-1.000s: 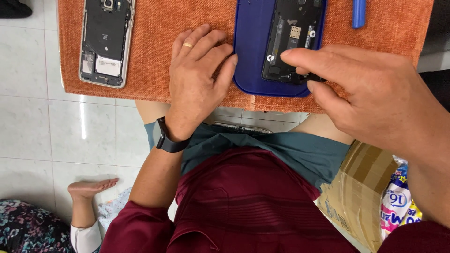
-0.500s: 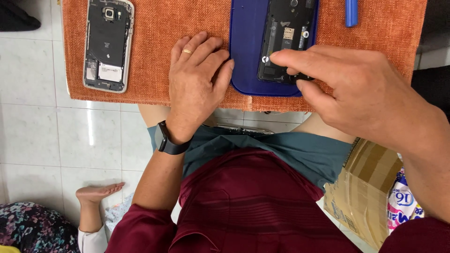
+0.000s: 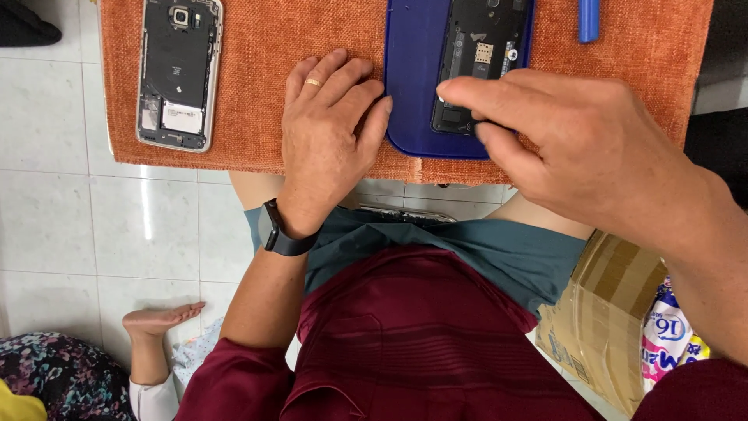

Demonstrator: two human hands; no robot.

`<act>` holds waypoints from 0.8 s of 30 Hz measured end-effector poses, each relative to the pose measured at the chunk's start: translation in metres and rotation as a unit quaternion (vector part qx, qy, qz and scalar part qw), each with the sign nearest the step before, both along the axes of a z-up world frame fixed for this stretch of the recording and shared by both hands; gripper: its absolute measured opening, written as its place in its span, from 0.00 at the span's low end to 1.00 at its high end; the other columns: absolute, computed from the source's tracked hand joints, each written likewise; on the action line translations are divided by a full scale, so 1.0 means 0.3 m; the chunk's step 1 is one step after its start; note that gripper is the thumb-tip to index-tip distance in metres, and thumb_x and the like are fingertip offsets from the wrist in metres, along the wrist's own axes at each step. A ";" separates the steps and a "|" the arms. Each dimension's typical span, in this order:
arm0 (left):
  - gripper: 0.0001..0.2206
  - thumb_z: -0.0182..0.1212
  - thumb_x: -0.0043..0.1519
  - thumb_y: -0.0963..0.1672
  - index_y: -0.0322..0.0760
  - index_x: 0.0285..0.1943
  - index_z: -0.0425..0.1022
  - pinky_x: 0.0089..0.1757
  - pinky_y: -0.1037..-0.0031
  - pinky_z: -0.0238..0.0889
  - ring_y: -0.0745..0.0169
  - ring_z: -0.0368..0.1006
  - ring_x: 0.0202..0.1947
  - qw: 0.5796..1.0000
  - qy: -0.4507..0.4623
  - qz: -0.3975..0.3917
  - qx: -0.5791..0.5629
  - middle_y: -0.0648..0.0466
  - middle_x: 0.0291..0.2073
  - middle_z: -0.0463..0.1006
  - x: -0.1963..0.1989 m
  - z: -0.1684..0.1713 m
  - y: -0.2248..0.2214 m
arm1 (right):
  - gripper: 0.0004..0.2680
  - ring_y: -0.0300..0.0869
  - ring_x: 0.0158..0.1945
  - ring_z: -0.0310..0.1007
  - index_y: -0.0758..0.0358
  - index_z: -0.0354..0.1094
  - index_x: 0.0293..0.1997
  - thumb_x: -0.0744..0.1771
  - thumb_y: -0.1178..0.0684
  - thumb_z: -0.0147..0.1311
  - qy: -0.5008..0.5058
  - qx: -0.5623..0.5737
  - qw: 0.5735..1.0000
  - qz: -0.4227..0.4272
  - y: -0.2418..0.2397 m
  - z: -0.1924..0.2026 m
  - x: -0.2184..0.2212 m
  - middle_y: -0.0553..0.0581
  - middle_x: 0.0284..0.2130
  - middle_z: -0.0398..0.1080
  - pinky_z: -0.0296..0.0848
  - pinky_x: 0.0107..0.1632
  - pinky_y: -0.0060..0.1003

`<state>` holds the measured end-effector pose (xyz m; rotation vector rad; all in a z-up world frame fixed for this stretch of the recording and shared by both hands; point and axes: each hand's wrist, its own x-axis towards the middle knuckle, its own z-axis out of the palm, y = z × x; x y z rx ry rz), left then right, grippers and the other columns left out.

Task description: Unscrewing the back panel of a black Samsung smartphone using a precision screwdriver.

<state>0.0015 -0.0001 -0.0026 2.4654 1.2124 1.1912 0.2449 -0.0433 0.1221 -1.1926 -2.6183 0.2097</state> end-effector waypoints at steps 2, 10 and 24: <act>0.06 0.67 0.67 0.42 0.33 0.47 0.83 0.59 0.51 0.58 0.43 0.73 0.57 1.000 0.000 0.000 0.001 0.48 0.50 0.81 0.000 0.000 0.001 | 0.13 0.47 0.48 0.80 0.68 0.73 0.65 0.72 0.62 0.59 -0.005 0.008 1.000 -0.007 0.002 -0.006 0.001 0.59 0.45 0.79 0.77 0.46 0.40; 0.06 0.67 0.67 0.42 0.32 0.46 0.83 0.59 0.52 0.58 0.43 0.73 0.57 1.000 0.000 -0.001 0.001 0.47 0.50 0.81 0.000 0.009 0.000 | 0.14 0.43 0.38 0.78 0.66 0.75 0.66 0.71 0.67 0.53 0.002 -0.036 0.999 -0.018 0.008 0.028 -0.017 0.54 0.38 0.78 0.76 0.38 0.39; 0.05 0.68 0.68 0.42 0.32 0.46 0.83 0.59 0.51 0.59 0.42 0.73 0.57 1.000 0.002 -0.001 0.003 0.47 0.50 0.81 0.001 0.013 -0.003 | 0.15 0.42 0.44 0.77 0.65 0.74 0.67 0.72 0.67 0.58 -0.003 -0.005 0.999 -0.040 0.020 -0.009 0.014 0.49 0.40 0.77 0.74 0.43 0.37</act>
